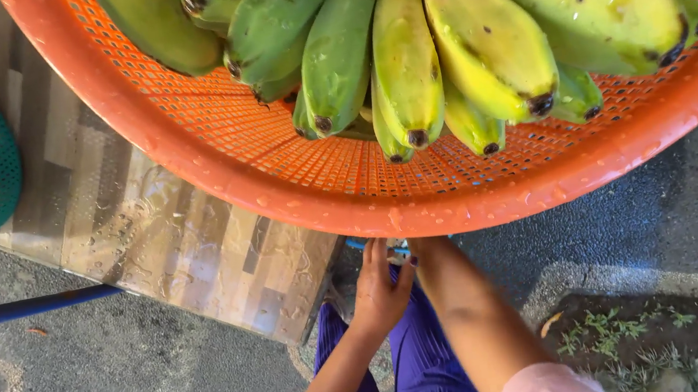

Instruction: The person is washing and then sorting bunches of green bananas into a basket while organizing other fruits like mangoes and oranges in a domestic outdoor area.

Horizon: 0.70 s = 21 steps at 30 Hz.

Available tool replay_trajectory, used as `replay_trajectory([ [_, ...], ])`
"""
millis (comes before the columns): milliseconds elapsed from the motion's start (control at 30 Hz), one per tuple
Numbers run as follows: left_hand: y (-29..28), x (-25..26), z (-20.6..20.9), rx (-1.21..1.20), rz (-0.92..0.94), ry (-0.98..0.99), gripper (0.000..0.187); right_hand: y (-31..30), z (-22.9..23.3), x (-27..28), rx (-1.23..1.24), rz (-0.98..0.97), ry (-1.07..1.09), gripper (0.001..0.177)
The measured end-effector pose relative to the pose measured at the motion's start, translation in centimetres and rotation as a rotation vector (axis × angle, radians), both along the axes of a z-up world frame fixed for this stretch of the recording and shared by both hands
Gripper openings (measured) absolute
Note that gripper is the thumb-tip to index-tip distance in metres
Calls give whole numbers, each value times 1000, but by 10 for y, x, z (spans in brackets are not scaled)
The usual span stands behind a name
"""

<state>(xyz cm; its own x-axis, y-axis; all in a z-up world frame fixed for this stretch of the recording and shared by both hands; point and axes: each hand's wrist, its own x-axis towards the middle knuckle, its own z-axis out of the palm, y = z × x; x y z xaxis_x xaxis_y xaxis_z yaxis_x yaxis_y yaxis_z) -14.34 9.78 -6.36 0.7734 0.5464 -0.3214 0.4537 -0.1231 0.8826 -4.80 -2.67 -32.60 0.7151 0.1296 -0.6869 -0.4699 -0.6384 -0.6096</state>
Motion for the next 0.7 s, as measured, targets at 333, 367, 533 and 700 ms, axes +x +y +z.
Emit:
replay_trajectory([
  [333,19,3,35,67,-50,-92,71,14,-28,22,173,-149,51,40],
  [367,20,3,42,103,-33,-114,71,11,-26,26,186,-161,53,40],
  [533,43,15,86,-154,51,2,67,10,81,89,285,-202,4,39],
  [700,50,-2,90,-58,46,-184,65,-29,224,141,351,-316,-667,24],
])
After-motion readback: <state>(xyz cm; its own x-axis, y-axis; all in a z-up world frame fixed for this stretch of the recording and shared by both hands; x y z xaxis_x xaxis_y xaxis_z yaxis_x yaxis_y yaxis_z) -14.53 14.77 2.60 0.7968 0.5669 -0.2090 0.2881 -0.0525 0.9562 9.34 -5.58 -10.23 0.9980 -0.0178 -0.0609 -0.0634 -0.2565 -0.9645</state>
